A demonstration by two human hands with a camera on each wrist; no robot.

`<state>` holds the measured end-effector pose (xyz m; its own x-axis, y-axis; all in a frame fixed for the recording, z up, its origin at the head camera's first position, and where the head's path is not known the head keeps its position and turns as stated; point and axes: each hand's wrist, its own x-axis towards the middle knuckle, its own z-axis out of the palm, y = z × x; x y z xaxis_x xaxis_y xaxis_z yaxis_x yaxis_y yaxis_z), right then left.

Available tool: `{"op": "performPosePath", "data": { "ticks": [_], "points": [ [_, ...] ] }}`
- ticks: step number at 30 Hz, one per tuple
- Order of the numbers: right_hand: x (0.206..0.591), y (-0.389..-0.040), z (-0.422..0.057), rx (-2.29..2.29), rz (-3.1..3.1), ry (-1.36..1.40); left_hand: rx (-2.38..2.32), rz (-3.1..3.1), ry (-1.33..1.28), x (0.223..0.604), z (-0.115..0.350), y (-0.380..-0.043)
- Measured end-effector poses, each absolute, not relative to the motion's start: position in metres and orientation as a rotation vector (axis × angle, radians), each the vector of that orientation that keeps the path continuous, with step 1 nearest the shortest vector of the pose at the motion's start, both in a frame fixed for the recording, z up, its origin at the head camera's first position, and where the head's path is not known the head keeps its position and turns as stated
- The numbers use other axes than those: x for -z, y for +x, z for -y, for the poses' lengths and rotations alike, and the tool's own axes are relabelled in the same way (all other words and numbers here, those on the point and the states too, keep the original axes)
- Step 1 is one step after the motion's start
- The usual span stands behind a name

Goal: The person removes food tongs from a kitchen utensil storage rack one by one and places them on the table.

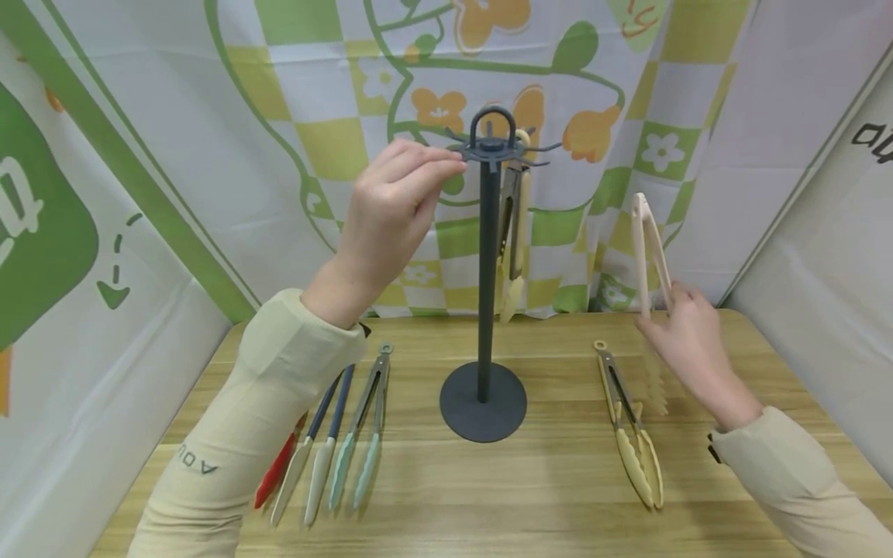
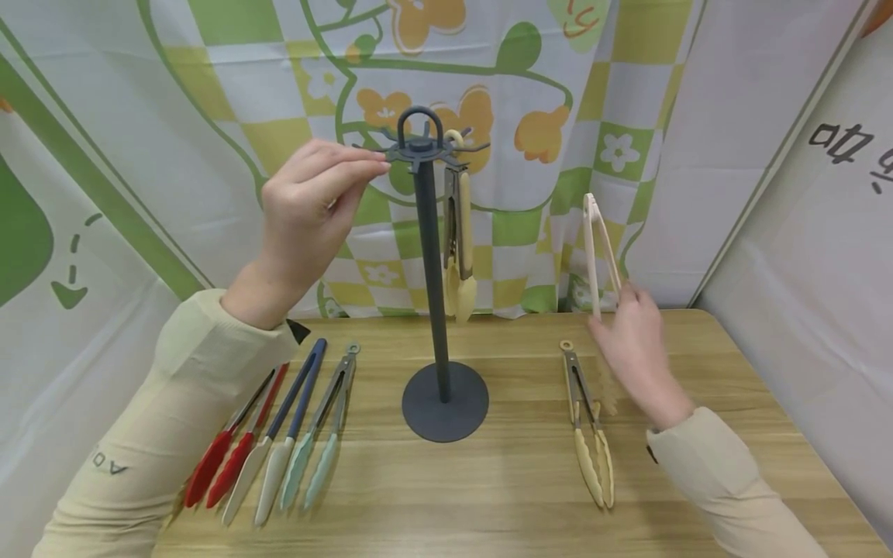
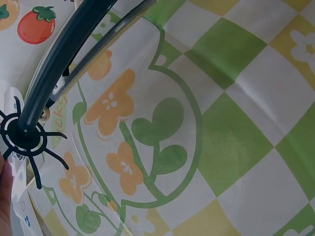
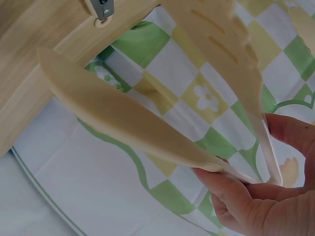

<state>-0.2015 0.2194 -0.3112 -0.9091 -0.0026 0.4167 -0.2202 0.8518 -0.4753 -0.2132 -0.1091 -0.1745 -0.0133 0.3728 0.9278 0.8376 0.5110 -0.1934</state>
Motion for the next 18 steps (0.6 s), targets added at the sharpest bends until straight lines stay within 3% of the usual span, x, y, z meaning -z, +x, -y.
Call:
{"op": "performPosePath", "data": {
  "ticks": [18],
  "points": [
    [0.325, -0.196, -0.236, -0.692, 2.741, 0.111, 0.491, 1.611, -1.053, 0.174, 0.109, -0.214]
  ]
}}
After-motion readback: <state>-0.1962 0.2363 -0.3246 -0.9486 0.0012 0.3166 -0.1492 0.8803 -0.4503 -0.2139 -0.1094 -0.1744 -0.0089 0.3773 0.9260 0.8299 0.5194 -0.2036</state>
